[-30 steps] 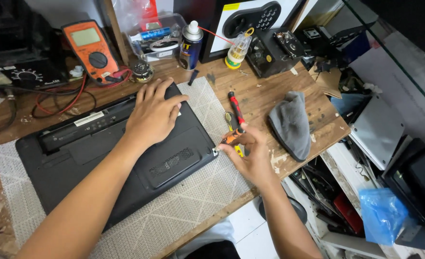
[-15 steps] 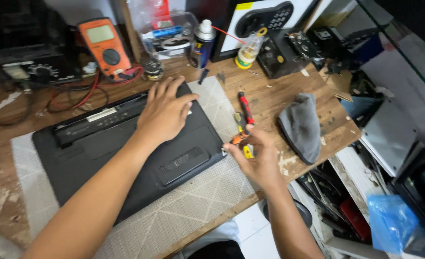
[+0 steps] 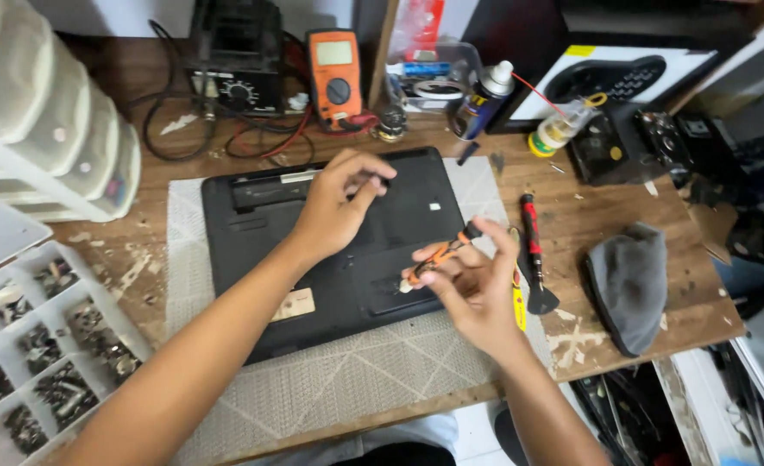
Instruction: The person is disassembling a laptop by unscrewing the bottom panel screws using a precision screwdriver and organizing the removed screws in a plastic bin.
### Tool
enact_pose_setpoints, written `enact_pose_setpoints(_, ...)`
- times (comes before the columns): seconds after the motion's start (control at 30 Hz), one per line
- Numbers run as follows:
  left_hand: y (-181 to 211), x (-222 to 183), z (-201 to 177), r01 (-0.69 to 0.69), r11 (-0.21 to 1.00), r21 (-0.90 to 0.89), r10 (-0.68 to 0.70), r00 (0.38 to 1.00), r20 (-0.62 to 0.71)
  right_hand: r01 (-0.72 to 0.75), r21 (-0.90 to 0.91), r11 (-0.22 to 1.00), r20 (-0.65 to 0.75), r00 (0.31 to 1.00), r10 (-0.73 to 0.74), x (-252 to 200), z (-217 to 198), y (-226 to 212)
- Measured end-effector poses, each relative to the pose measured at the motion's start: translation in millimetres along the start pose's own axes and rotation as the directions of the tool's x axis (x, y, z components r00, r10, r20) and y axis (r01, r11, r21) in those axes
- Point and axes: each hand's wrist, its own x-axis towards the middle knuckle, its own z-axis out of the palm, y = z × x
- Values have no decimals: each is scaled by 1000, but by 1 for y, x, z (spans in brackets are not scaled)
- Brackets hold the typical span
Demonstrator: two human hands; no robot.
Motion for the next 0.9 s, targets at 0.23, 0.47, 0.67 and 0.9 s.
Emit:
enact_pose_setpoints(0.23,33,-52,-42,25,990,137,-27,999,18,108,-179,978,159,984,-79,20,9,29)
enact_pose_setpoints(0.47,42,-76,-74,34,774,632,66,989,-134,169,-365,916,140,982,-125,70,3,41)
enact_pose_setpoints(0.67,46,-78,-70,54,518,854,-108,994,2,192,-336,922,93,981,-170,86,1,53)
enact_pose_setpoints(0.9,44,-73,-74,44,572,819,-104,994,20,172,-381,908,65,985,-159,75,-7,61)
